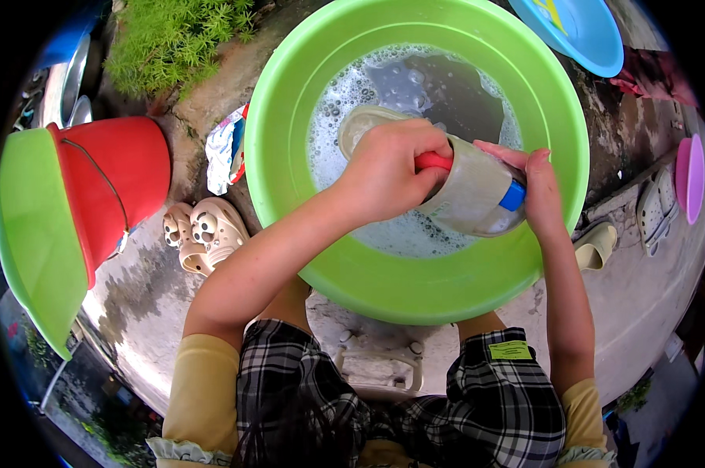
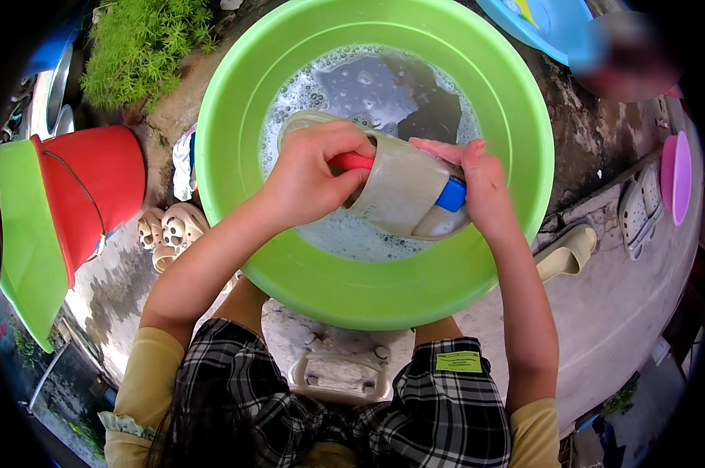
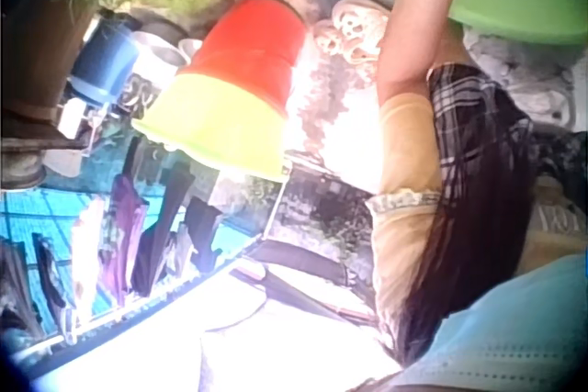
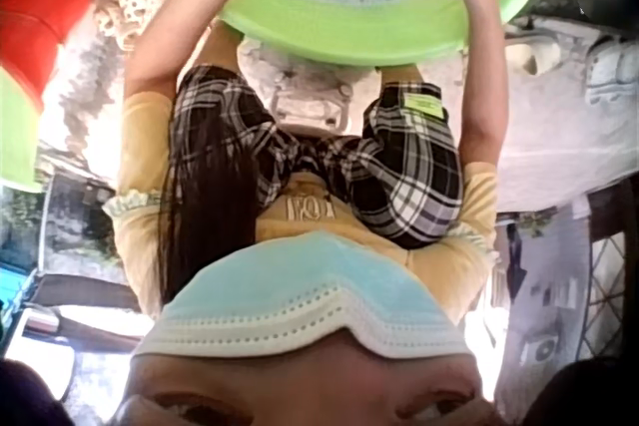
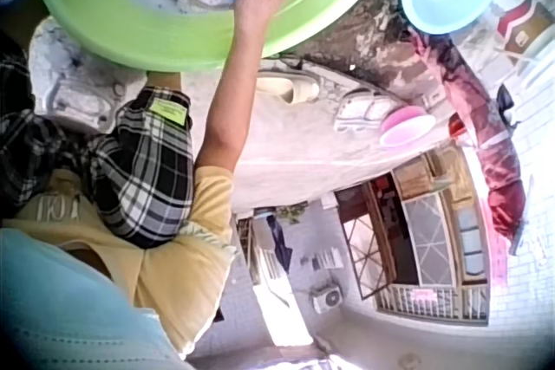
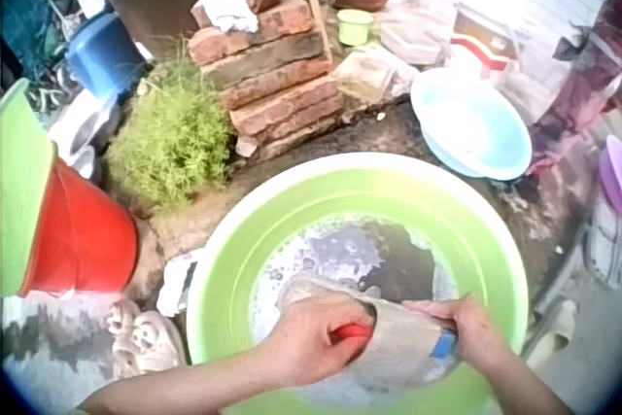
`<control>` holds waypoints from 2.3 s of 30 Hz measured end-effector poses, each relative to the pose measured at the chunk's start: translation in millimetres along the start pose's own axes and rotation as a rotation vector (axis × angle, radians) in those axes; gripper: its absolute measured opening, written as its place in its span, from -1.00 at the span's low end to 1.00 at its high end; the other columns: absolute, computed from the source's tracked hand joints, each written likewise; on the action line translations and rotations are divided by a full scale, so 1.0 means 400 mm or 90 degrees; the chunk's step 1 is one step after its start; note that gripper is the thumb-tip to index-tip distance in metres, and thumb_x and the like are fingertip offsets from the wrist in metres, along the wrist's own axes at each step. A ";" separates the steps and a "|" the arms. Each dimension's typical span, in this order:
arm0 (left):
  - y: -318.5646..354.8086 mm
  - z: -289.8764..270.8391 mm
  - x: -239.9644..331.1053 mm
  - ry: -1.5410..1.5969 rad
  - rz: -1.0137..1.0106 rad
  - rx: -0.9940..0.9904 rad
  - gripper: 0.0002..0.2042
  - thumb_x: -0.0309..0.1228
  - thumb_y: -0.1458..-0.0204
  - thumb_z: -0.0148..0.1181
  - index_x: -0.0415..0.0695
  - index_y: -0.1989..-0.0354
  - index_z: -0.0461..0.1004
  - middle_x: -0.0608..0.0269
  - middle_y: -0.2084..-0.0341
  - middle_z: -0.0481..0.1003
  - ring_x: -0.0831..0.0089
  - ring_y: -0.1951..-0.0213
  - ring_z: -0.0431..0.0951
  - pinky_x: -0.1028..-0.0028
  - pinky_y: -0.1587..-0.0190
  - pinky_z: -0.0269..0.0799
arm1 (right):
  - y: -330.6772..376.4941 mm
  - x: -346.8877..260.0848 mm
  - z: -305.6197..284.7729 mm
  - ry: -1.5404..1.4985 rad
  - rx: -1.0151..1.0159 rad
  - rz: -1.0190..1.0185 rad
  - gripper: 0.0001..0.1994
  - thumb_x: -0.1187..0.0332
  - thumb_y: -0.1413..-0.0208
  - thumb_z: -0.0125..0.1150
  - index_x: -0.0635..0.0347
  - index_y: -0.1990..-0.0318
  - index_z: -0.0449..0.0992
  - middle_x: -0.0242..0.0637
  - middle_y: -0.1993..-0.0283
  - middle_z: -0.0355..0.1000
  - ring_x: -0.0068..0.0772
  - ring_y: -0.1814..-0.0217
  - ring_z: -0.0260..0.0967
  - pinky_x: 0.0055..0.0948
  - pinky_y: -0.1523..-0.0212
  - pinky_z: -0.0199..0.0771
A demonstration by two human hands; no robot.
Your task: The person scrubs a beige slipper with a blue brush in a green basin filled with soapy water. They repeatedly dip the slipper and brush into the water, scrubbing the sole and upper surfaces of the footwear.
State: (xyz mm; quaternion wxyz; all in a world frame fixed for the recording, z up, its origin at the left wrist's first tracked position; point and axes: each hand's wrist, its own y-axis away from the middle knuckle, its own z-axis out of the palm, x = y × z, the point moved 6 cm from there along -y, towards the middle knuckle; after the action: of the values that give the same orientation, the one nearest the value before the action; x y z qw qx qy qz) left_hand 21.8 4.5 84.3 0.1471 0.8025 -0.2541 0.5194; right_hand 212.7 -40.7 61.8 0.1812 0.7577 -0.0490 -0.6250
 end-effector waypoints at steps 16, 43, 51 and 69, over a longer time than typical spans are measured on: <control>0.048 -0.048 -0.157 0.130 -0.205 -0.054 -0.85 -0.60 0.15 0.27 -0.26 0.35 0.53 0.27 0.44 0.52 0.58 0.39 0.50 0.57 0.31 0.42 | 0.052 0.034 -0.083 0.031 0.130 0.076 -0.75 0.36 0.06 0.29 0.22 0.19 0.57 -0.36 0.27 0.51 -0.61 0.24 0.39 -0.60 0.15 0.35; 0.076 -0.089 -0.179 -0.117 -0.329 0.193 -0.75 -0.26 -0.08 0.06 -0.18 0.20 0.35 -0.06 0.51 0.46 0.00 0.44 0.48 0.15 0.37 0.34 | -0.017 0.085 -0.055 0.304 0.204 0.127 -0.60 0.17 -0.08 0.14 0.37 0.09 0.46 -0.01 0.22 0.48 -0.21 0.22 0.43 -0.40 0.12 0.37; 0.036 0.079 -0.224 -0.370 -0.354 -0.202 -0.56 -0.31 -0.18 -0.19 0.10 -0.26 0.08 -0.02 0.44 0.49 0.04 0.36 0.51 0.16 0.33 0.37 | -0.137 0.170 0.088 0.580 0.014 0.165 -0.21 0.03 0.10 0.27 0.44 -0.15 0.11 0.09 -0.06 0.26 0.07 -0.12 0.20 -0.18 -0.06 0.29; -0.034 0.045 -0.326 -0.343 -0.350 -0.039 -0.65 -0.39 -0.11 -0.16 -0.15 -0.08 0.13 -0.15 0.29 0.46 -0.04 0.23 0.49 0.09 0.18 0.37 | -0.172 0.245 0.010 0.265 0.189 0.295 -0.29 0.16 0.42 0.43 0.41 0.06 0.33 -0.03 0.21 0.47 -0.17 0.21 0.47 -0.36 0.17 0.44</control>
State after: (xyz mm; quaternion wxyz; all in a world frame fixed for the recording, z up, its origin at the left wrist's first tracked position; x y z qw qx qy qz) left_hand -0.1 40.1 -41.4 0.2332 0.9435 -0.0744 0.2232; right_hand 219.2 -7.0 -53.1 0.2120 0.8558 -0.2724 -0.3854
